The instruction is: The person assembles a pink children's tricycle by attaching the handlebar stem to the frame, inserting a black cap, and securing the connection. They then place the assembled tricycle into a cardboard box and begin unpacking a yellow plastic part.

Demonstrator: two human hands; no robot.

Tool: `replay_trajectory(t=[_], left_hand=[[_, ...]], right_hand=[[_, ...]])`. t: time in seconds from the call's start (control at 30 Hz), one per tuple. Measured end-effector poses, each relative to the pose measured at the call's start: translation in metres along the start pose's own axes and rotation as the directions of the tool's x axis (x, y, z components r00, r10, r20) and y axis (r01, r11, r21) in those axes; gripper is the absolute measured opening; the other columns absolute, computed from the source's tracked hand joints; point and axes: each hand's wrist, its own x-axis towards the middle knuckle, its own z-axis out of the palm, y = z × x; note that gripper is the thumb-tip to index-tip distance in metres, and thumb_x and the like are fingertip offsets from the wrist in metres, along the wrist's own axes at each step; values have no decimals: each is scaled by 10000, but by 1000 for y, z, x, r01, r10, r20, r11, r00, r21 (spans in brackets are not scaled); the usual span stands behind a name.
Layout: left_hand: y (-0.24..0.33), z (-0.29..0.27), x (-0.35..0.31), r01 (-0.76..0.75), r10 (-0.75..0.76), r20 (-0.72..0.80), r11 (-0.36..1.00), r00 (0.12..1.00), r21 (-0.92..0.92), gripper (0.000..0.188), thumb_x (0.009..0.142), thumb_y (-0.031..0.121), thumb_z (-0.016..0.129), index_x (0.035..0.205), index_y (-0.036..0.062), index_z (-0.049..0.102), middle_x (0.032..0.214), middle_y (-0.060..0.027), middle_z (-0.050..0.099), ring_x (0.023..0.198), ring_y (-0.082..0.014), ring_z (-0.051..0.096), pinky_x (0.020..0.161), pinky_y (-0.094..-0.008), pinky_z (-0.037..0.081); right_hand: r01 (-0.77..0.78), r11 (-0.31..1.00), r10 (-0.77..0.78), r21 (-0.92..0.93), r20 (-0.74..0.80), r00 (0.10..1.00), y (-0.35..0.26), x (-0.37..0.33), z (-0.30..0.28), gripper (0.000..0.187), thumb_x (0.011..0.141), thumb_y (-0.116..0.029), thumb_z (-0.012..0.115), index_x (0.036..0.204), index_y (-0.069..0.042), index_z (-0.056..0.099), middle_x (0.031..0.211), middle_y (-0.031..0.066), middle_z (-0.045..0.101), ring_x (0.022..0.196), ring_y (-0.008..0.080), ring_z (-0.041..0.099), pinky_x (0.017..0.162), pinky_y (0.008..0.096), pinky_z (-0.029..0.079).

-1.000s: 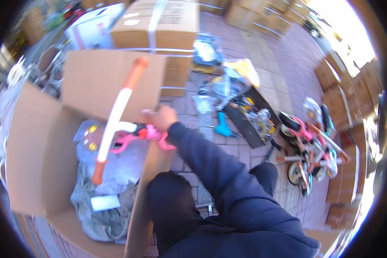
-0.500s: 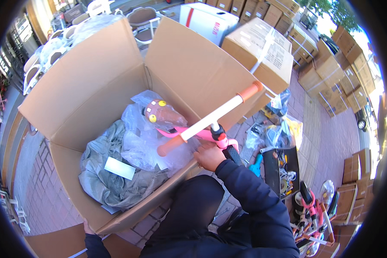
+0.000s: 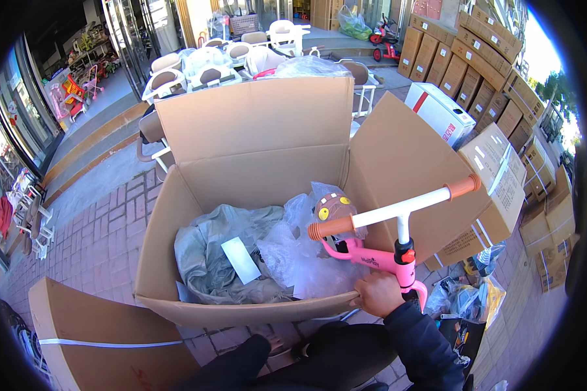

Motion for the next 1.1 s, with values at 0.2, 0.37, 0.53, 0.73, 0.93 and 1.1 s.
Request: replay_trajectory(t=[0.2,0.37,0.53,0.73,0.93,1.1], left_hand=[[-18,165,-3,-140,180,247,975,952,-172,670,1046,496,332,1533,37,368,1614,-197,356,1472,-397,366,1169,-618,323],[-40,203,-17,-192,241,329,966,913,-174,636,1045,470,368,1514,43,405,1595,-182,394,1459,-378,391,1170,-603,338],[-89,208,-62,-183,225,475,974,851,-134,602,1044,445,404,1495,48,443,1575,-167,432,1446,-360,417,1172,-589,354],[-147,185,-140,-155,123,673,988,729,-12,562,1042,414,448,1473,56,488,1552,-149,478,1430,-338,448,1174,-572,373],[-195,200,-259,-220,1,810,963,586,158,579,1023,392,484,1445,-2,517,1504,-218,509,1409,-415,455,1172,-583,377],[-307,216,-385,-282,-146,876,911,460,300,738,1009,524,415,1478,-45,439,1565,-251,411,1477,-432,340,1218,-595,293]], right_hand=[[172,985,-173,28,42,984,-26,-1,-39,218,782,-286,771,768,-106,649,718,72,633,731,280,667,694,428,509],[225,971,-224,86,-25,974,-40,-23,-77,108,796,-159,686,805,-77,616,764,79,626,785,286,654,715,409,522],[182,983,-178,39,-89,980,-51,-75,-131,105,851,-170,651,834,-87,588,808,69,589,788,262,638,725,397,517],[26,981,-88,-194,-319,944,-96,-179,-216,192,711,-250,761,788,-95,679,756,68,651,773,286,679,707,418,536],[-349,851,181,-392,-406,896,-179,-300,-331,350,683,-438,833,896,-163,794,817,83,742,809,325,728,728,469,561],[-585,667,248,-462,-603,758,-257,-418,-405,379,678,-478,832,869,-157,770,811,84,727,803,347,713,710,494,551]])
